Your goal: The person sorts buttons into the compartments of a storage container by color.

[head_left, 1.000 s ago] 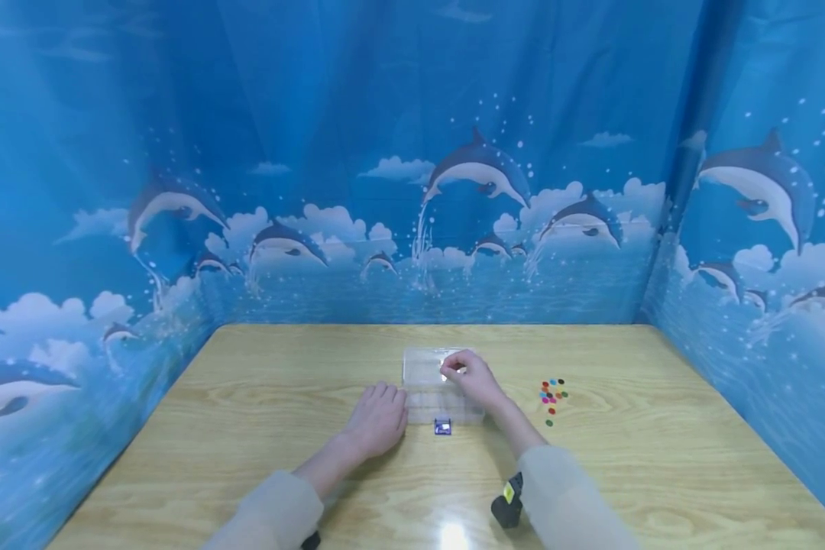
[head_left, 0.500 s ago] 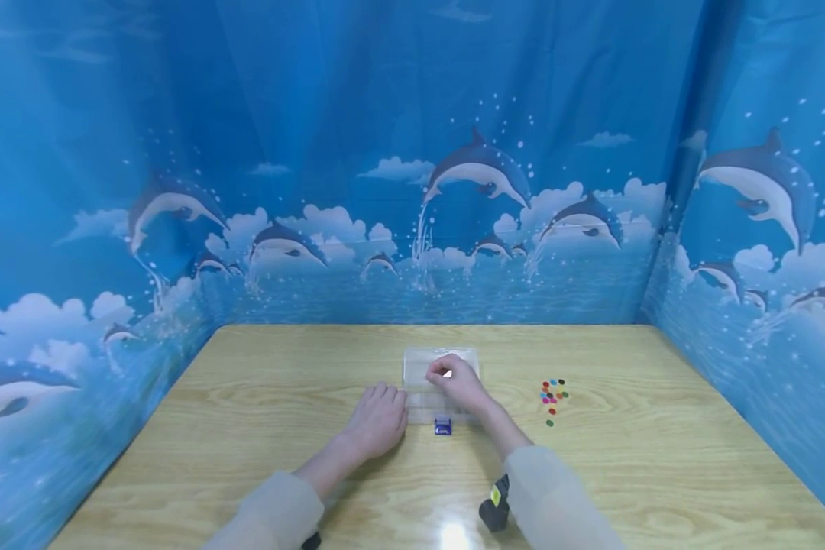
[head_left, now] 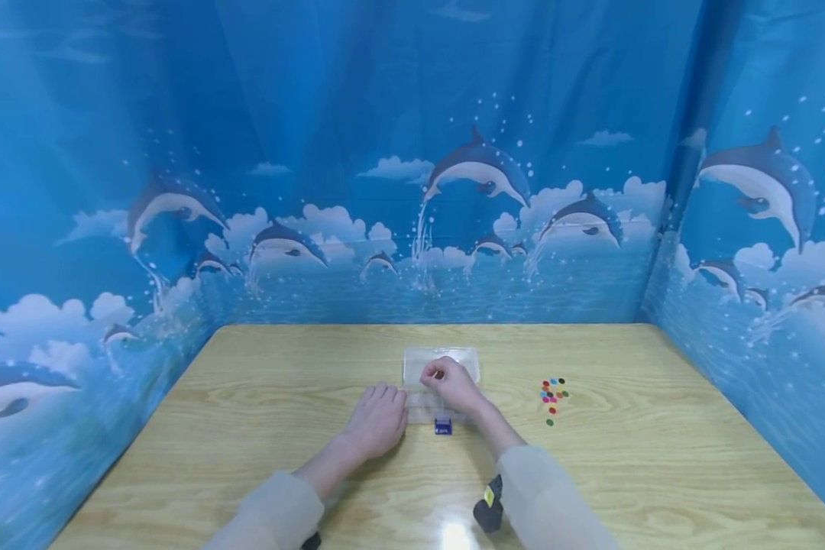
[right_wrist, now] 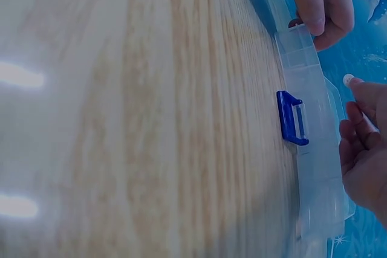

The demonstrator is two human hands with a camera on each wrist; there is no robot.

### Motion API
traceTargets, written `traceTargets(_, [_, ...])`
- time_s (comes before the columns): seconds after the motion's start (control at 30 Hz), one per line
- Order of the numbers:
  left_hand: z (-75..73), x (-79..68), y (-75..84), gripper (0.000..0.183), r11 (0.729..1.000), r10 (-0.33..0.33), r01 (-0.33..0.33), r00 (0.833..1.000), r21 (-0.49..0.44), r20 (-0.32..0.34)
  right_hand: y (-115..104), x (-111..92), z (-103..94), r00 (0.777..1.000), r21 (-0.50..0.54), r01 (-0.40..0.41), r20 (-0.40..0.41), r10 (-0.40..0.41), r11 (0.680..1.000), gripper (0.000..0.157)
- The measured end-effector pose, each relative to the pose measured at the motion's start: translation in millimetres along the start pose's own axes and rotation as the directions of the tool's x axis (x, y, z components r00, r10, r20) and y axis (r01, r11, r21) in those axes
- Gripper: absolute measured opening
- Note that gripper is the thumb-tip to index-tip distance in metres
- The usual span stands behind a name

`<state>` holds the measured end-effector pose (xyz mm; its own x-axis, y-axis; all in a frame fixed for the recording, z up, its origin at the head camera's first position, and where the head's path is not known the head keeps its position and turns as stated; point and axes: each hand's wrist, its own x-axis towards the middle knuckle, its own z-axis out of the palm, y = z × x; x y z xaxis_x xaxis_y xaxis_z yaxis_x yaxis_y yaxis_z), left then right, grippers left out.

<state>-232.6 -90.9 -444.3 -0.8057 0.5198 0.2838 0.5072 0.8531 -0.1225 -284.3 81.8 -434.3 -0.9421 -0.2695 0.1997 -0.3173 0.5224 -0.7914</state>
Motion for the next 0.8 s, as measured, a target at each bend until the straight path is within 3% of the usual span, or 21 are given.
traceTargets(0.23, [1.0,0.5,0.3,0.018,1.000,0.002,-0.002,1.000,0.009,-0.006,0.6,2.1,2.8,1.000,-0.034,0.013,0.027,-0.012,0.999,0.004])
traceTargets(0.57, [1.2,1.6,0.8,0.017,1.000,0.007,-0.007,1.000,0.013,-0.018,-3.3,5.0,7.2,1.000,-0.100,0.010,-0.006,-0.011,0.995,0.004])
traceTargets(0.8, [1.7,2.6,1.0,0.019,1.000,-0.007,0.007,1.000,-0.001,0.004,-3.9,4.4,1.7,0.995,-0.027,-0.027,-0.095,0.024,0.999,0.005])
